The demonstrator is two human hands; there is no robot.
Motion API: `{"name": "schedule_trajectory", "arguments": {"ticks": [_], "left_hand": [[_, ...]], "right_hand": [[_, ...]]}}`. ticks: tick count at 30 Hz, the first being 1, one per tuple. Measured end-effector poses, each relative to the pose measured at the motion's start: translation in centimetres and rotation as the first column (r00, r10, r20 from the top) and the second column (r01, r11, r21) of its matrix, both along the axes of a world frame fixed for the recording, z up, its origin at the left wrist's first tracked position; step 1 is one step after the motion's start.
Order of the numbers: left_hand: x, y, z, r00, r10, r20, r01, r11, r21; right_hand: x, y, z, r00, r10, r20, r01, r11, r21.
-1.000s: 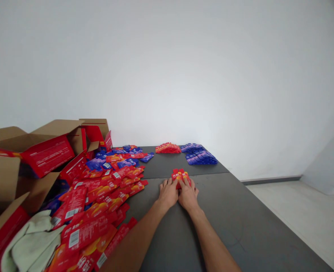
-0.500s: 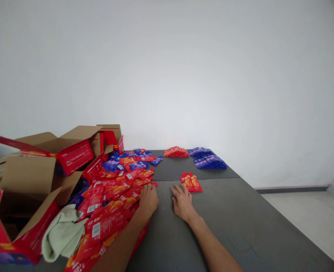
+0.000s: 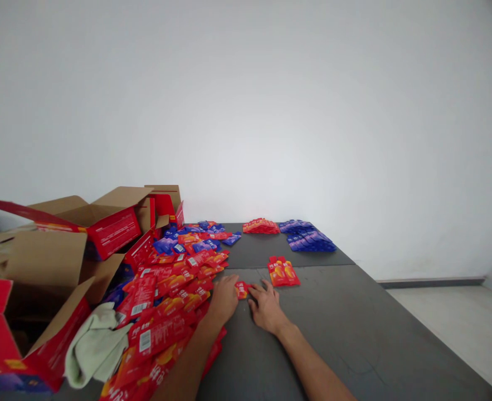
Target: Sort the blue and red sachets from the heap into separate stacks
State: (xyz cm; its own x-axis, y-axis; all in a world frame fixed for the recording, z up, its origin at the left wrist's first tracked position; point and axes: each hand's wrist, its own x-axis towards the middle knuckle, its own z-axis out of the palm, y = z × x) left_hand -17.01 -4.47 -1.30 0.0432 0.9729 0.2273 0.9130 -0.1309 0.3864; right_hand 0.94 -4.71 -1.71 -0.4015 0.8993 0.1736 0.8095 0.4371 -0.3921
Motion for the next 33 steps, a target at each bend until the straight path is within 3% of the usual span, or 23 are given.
{"name": "schedule_trajectory", "arguments": {"ticks": [7,9,12,14,17,20,22,25,28,33], "left_hand": [[-0.2,-0.1,-1.0,0.994,0.070,-0.089,-0.076,0.994,-0.075],[-0.1,0.0,-1.0,0.992,0.126,-0.011,-0.126,0.990,-0.064],[-0.2,0.4,-0.7,0.958,0.124,0.258,-0.134,0.991,0.020],[-0.4,0.6,-0.7,0.866,0.072,0.495,-0.116,0.992,0.058],[-0.3,0.7,-0.9,0.612,0.017,0.790,-0.064,0.998,0.028],[0.2,0.4,-0.9,0.385,0.008,0.923,-0.037,0.999,0.006],[0.6,-0.1,-0.6,0.325,0.035,0.945,-0.025,0.999,-0.028],[1.0,-0.9,0.1,0.305,0.111,0.946,0.130,0.979,-0.156],[1.2,-1.5,0.5,0.304,0.132,0.943,0.289,0.931,-0.224],[1.3,-1.4,0.3,0.358,0.163,0.919,0.243,0.935,-0.260]], "right_hand": [[-0.2,0.0,-0.4,0.999,-0.042,0.002,0.042,0.999,0.004],[-0.2,0.2,-0.6,0.998,-0.059,-0.024,0.059,0.998,0.006],[-0.2,0.8,-0.9,0.983,-0.109,-0.146,0.112,0.994,0.017],[-0.4,1.2,-1.1,0.951,-0.132,-0.280,0.143,0.990,0.019],[-0.9,1.4,-1.0,0.838,-0.109,-0.535,0.103,0.994,-0.042],[-1.5,1.1,-0.5,0.669,-0.102,-0.736,-0.044,0.983,-0.177],[-1.6,0.9,-0.2,0.578,-0.136,-0.805,-0.084,0.971,-0.224],[-1.2,0.9,0.3,0.489,-0.169,-0.856,-0.025,0.978,-0.207],[-0.7,1.1,0.5,0.460,-0.195,-0.866,0.038,0.979,-0.201],[-0.6,0.8,1.2,0.410,-0.217,-0.886,0.009,0.972,-0.233]]}}
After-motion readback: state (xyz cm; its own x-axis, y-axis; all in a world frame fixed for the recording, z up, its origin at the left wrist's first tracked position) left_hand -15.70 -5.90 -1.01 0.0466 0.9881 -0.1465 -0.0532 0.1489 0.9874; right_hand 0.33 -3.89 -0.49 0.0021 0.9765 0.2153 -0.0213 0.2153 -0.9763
